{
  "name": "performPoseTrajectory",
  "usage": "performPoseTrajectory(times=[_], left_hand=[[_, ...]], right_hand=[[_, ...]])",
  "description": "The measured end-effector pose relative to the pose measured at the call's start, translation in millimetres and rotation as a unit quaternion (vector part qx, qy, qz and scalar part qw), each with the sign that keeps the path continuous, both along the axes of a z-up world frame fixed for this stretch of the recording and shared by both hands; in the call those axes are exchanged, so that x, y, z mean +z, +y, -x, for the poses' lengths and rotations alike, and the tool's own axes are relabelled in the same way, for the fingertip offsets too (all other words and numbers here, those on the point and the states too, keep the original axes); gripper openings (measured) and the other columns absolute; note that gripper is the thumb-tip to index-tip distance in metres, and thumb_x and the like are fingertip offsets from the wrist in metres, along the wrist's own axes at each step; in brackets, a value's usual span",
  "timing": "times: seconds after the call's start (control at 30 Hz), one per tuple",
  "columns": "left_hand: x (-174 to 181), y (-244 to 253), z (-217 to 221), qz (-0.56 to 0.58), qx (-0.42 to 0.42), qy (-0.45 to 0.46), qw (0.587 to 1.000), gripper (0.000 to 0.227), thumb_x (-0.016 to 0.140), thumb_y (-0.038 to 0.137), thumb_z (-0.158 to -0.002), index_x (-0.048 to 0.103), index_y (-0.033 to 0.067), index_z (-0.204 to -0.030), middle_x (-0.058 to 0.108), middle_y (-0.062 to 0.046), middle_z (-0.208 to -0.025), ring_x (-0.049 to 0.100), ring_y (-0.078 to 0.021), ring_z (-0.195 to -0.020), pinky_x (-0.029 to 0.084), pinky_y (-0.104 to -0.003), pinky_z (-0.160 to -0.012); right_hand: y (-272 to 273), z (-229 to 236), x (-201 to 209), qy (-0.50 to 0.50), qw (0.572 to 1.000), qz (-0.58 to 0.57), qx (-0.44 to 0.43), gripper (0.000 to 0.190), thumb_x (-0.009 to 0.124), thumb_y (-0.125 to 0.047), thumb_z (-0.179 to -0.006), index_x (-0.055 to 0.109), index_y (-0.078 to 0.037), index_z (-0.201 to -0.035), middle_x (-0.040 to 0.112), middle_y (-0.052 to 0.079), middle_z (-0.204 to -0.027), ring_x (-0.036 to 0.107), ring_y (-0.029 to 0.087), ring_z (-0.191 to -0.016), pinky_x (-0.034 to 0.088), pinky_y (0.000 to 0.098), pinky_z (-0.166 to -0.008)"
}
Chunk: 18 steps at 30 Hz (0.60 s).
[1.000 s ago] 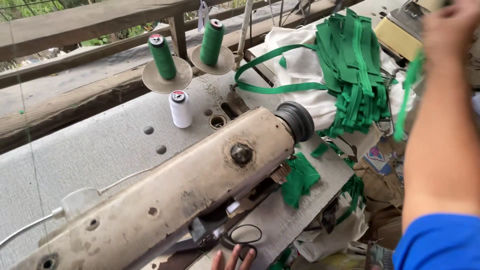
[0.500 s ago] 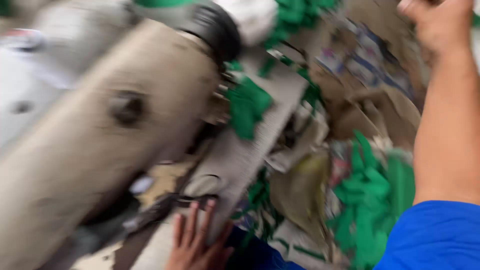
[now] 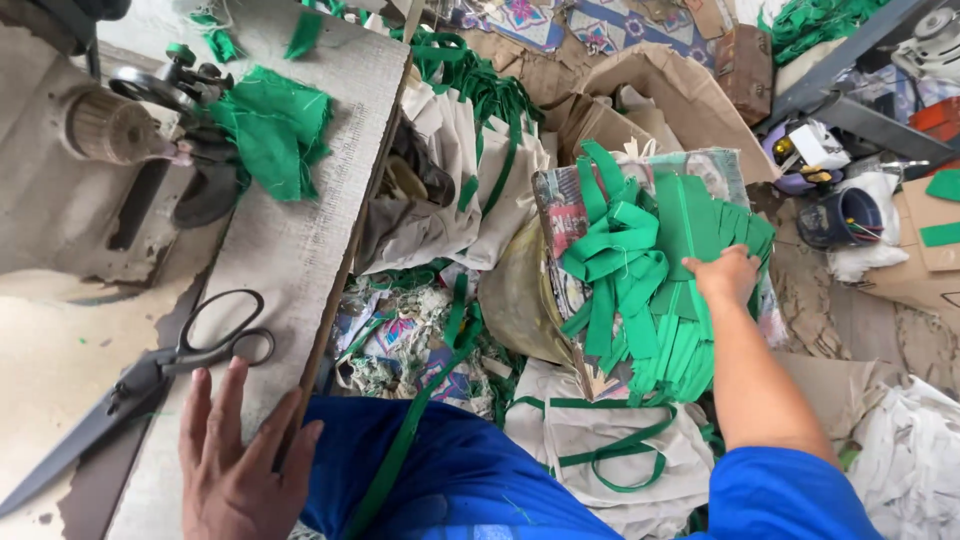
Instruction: Sewing zippers onto fabric strips using an industrial sewing machine and trimming with scissors
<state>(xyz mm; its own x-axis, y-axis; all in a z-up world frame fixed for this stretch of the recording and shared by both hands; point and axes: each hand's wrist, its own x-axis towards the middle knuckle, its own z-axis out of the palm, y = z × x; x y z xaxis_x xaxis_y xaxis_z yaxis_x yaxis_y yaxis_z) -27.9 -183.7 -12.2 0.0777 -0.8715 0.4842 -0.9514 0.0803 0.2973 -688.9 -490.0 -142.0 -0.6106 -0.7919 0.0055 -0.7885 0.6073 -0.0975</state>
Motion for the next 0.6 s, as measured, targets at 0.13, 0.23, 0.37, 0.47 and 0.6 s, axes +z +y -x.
performPoseTrajectory(times=[0.13,0.23,0.37,0.47,0.6], left_hand=[[20,27,32,0.044,-0.001,0.080,0.996,0.026,0.078,0.023,-0.089,0.075,0.0173,-0.115,0.060,-0.022,-0.147,0.056,-0.0503,-0.142,0.052,-0.054,-0.114],[-14,52,40,0.073,-0.010,0.066,0.995,0.022,0.077,0.028,-0.087,0.075,0.0241,-0.108,0.065,-0.019,-0.139,0.059,-0.0471,-0.136,0.052,-0.050,-0.111],[3,54,56,0.083,-0.054,0.085,0.991,0.027,0.073,0.030,-0.090,0.069,0.0270,-0.117,0.070,-0.008,-0.130,0.068,-0.0332,-0.122,0.054,-0.039,-0.105],[57,57,68,0.026,-0.109,0.151,0.982,0.033,0.079,0.031,-0.088,0.072,0.0172,-0.117,0.075,-0.003,-0.121,0.074,-0.0241,-0.110,0.060,-0.034,-0.092],[103,58,75,-0.051,-0.220,0.223,0.948,0.061,0.055,0.047,-0.097,0.051,0.0089,-0.145,0.055,-0.016,-0.149,0.044,-0.0402,-0.143,0.028,-0.054,-0.117]], right_hand=[[1,-14,16,-0.040,0.992,-0.040,-0.112,0.071,0.095,-0.036,-0.076,0.053,-0.014,-0.128,0.069,0.017,-0.125,0.063,0.040,-0.118,0.049,0.0545,-0.096],[-11,16,9,-0.039,0.993,-0.013,-0.111,0.065,0.096,-0.038,-0.072,0.068,-0.017,-0.126,0.073,0.011,-0.121,0.070,0.034,-0.108,0.056,0.0477,-0.086],[-5,4,61,0.022,0.993,0.026,0.115,0.043,0.088,-0.036,-0.081,0.078,-0.011,-0.115,0.076,0.020,-0.112,0.070,0.043,-0.104,0.051,0.0470,-0.089],[11,-116,145,0.102,0.900,-0.104,0.410,0.039,0.076,-0.032,-0.088,0.071,-0.010,-0.119,0.078,0.023,-0.106,0.071,0.044,-0.105,0.053,0.0494,-0.091],[127,-286,230,-0.040,0.656,-0.303,0.691,0.021,0.070,-0.040,-0.090,0.068,-0.032,-0.109,0.081,-0.002,-0.090,0.079,0.020,-0.081,0.060,0.0338,-0.075]])
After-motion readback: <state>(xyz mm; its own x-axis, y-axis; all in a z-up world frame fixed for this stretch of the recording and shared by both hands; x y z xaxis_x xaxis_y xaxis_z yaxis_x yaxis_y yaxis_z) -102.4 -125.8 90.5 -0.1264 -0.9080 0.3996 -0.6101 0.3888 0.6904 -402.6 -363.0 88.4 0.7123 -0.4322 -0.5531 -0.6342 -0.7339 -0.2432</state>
